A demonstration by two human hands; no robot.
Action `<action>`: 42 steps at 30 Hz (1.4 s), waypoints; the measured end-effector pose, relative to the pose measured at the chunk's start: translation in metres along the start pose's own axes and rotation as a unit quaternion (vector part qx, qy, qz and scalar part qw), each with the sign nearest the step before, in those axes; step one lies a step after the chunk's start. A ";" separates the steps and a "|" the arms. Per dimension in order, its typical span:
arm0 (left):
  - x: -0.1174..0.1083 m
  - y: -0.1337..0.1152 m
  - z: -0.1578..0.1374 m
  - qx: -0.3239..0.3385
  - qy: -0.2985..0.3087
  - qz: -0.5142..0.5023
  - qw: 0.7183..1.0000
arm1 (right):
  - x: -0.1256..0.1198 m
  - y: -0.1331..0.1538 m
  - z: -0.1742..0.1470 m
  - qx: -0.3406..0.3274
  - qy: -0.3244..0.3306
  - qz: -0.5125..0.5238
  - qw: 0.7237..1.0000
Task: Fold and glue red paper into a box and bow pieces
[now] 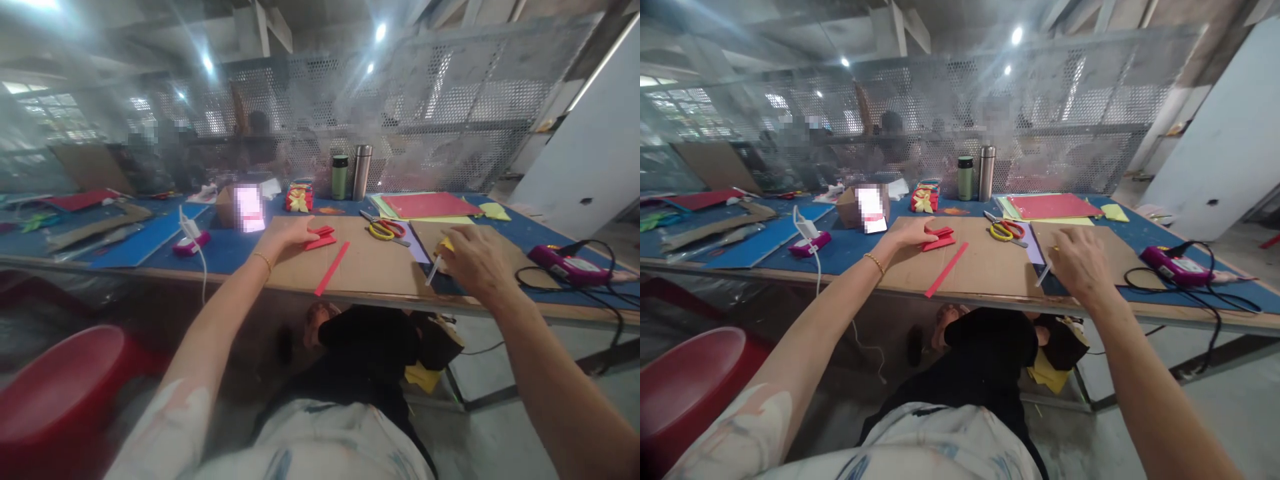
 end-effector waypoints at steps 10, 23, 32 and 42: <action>-0.013 0.026 -0.032 0.102 0.058 -0.054 0.992 | 0.015 0.168 0.004 -0.274 0.008 0.277 0.921; 0.018 -0.008 -0.100 0.118 -0.145 0.119 0.975 | 0.024 0.160 -0.013 -0.267 0.021 0.219 0.938; 0.044 -0.033 -0.123 0.134 -0.210 0.222 0.943 | 0.013 0.162 -0.021 -0.262 -0.017 0.231 0.937; 0.049 -0.022 -0.120 0.157 -0.167 0.182 0.956 | -0.020 0.020 -0.030 0.040 -0.012 0.044 0.998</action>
Point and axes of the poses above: each hand's wrist, its own z-axis towards the middle knuckle, its own x-axis out of the palm, y = z × x, the point moved 1 cm from there along z, towards the middle knuckle, and after that the axes turned 3 degrees about -x, right-handed, at the moved point
